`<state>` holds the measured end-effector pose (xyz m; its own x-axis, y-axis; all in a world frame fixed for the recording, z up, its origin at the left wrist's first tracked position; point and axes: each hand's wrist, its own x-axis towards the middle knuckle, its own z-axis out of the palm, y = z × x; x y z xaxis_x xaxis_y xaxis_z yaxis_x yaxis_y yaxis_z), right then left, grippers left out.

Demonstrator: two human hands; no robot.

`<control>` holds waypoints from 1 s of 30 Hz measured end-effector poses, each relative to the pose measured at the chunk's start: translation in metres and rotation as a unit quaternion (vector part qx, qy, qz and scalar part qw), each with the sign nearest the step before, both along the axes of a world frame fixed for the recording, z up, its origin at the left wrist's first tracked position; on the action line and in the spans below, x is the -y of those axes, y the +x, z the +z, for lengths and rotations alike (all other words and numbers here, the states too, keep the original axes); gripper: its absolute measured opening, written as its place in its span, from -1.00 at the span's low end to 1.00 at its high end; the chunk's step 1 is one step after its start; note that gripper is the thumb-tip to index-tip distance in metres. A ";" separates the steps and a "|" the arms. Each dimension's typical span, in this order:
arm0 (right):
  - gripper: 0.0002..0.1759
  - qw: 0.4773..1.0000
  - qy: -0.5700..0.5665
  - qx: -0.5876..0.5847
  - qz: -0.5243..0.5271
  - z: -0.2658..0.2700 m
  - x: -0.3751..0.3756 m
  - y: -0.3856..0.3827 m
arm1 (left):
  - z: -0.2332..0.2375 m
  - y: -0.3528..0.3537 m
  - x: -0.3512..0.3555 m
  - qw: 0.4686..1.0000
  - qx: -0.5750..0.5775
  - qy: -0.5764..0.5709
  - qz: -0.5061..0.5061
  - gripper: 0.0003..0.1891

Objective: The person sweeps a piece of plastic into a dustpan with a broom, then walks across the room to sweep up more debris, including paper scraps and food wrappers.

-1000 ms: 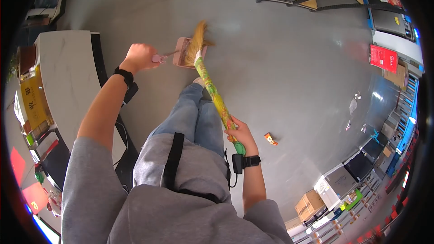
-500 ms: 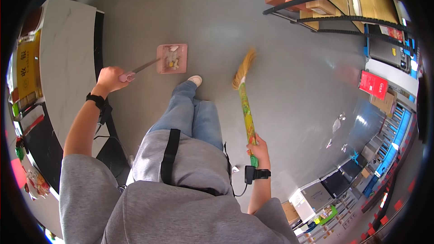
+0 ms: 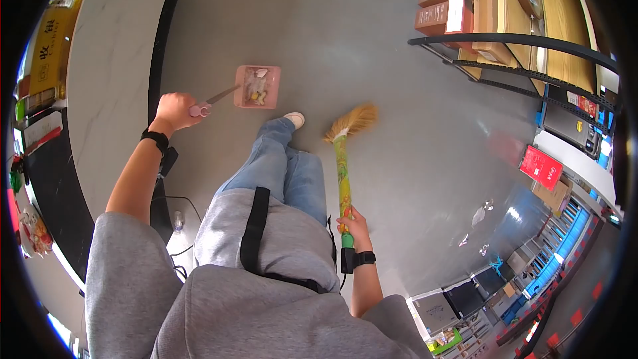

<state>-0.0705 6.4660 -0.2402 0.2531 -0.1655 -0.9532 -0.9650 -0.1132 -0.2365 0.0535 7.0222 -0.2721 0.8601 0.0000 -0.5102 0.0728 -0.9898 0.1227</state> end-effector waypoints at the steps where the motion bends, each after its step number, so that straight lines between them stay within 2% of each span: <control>1: -0.30 1.000 0.003 -0.001 0.019 0.001 -0.006 0.005 | 0.000 0.002 -0.001 1.000 -0.002 -0.001 -0.002 -0.66; 3: -0.29 0.998 0.007 -0.003 0.060 0.003 -0.017 0.017 | 0.001 0.005 -0.001 1.000 -0.006 -0.005 -0.004 -0.67; 12: -0.25 0.992 0.105 0.015 0.070 -0.011 -0.036 0.057 | 0.000 0.010 0.000 0.999 0.016 -0.023 0.018 -0.72; 15: -0.23 0.978 0.079 0.061 0.185 -0.026 -0.054 0.076 | 0.002 0.010 -0.001 1.000 -0.003 -0.018 0.009 -0.69; 21: -0.18 0.941 0.180 0.016 0.285 -0.025 -0.102 0.125 | 0.005 0.010 0.003 0.999 -0.042 0.006 0.011 -0.68; 25: -0.19 0.949 0.193 0.038 0.248 -0.019 -0.090 0.128 | 0.005 0.005 0.001 0.998 -0.052 -0.002 0.019 -0.68; 27: -0.20 0.956 0.188 0.055 0.217 0.001 -0.074 0.121 | 0.010 0.009 0.006 0.996 -0.082 0.012 0.026 -0.68; 30: -0.19 0.971 0.153 0.051 0.176 0.043 -0.051 0.110 | 0.017 0.013 0.006 0.998 -0.064 0.007 0.022 -0.68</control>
<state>0.0393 6.5170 -0.1971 0.3379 0.2353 -0.9113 -0.8489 -0.3419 -0.4031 0.0669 7.0159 -0.2550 0.7871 0.0435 -0.6153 0.1297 -0.9869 0.0962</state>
